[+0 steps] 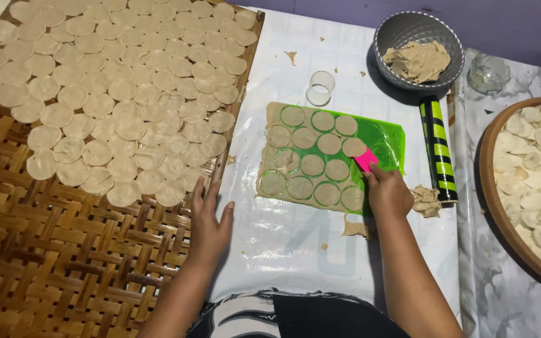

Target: Cutting circular shapes out of a sheet of dough using a cutter and transferring them to a drying tray.

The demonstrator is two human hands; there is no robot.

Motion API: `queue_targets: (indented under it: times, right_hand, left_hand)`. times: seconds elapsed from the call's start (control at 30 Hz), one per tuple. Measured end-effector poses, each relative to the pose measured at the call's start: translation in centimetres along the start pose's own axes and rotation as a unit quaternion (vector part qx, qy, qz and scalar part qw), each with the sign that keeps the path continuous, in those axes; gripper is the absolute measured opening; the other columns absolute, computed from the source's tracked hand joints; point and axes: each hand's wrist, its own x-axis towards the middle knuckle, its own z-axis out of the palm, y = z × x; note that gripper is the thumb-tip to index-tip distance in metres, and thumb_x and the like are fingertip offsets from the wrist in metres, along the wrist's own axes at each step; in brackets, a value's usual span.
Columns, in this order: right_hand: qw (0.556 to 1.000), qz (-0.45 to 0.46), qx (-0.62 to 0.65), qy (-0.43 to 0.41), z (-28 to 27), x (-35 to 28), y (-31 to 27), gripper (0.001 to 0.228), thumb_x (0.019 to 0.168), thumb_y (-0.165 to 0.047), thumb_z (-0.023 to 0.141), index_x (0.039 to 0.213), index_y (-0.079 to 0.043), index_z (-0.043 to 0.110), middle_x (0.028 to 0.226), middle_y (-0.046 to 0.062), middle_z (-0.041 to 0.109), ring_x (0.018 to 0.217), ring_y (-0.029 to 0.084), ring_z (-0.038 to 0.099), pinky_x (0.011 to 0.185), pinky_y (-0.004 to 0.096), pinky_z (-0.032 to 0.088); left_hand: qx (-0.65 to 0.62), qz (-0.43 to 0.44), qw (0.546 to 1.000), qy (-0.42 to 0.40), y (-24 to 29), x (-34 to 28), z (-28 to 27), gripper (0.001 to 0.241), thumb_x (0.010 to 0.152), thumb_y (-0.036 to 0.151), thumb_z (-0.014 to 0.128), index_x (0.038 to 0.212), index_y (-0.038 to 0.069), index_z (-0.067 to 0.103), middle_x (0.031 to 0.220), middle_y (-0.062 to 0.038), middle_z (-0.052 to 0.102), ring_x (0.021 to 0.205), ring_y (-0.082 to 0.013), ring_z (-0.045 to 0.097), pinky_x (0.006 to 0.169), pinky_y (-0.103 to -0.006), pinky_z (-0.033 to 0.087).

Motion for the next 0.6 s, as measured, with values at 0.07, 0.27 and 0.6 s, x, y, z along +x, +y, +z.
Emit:
queue_targets:
  times: [0.07,0.27,0.6]
  right_hand:
    - [0.998,0.018,0.06,-0.005,0.7,0.2,0.5,0.028,0.094,-0.045,0.073,0.119,-0.033,0.079,0.102,0.008,0.071,0.091,0.03,0.07,0.072,0.045,0.054]
    - [0.96,-0.101,0.261,0.026,-0.6,-2.5,-0.2,0.032,0.096,-0.026,0.072,0.127,-0.031,0.075,0.102,0.004,0.07,0.088,0.022,0.069,0.076,0.034,0.053]
    - [0.917,-0.375,0.124,-0.064,-6.7,-9.6,-10.1,0.035,0.081,-0.029,0.077,0.117,-0.034,0.078,0.09,-0.001,0.068,0.077,0.02,0.068,0.066,0.037,0.054]
  left_hand:
    - [-0.055,-0.036,0.998,-0.014,1.7,0.2,0.2,0.054,0.096,0.016,0.064,0.147,0.005,0.05,0.163,-0.023,0.024,0.147,-0.0402,0.037,0.115,-0.0461,0.041]
    - [-0.385,-0.198,0.898,-0.076,-2.5,0.6,6.0,0.048,0.1,0.026,0.059,0.145,0.007,0.053,0.146,-0.018,0.057,0.133,-0.0279,0.056,0.11,-0.0393,0.045]
    - [-0.48,-0.24,0.832,-0.139,-5.9,3.2,9.6,0.036,0.1,0.027,0.066,0.119,-0.003,0.069,0.104,-0.007,0.075,0.09,-0.0108,0.07,0.081,-0.0265,0.057]
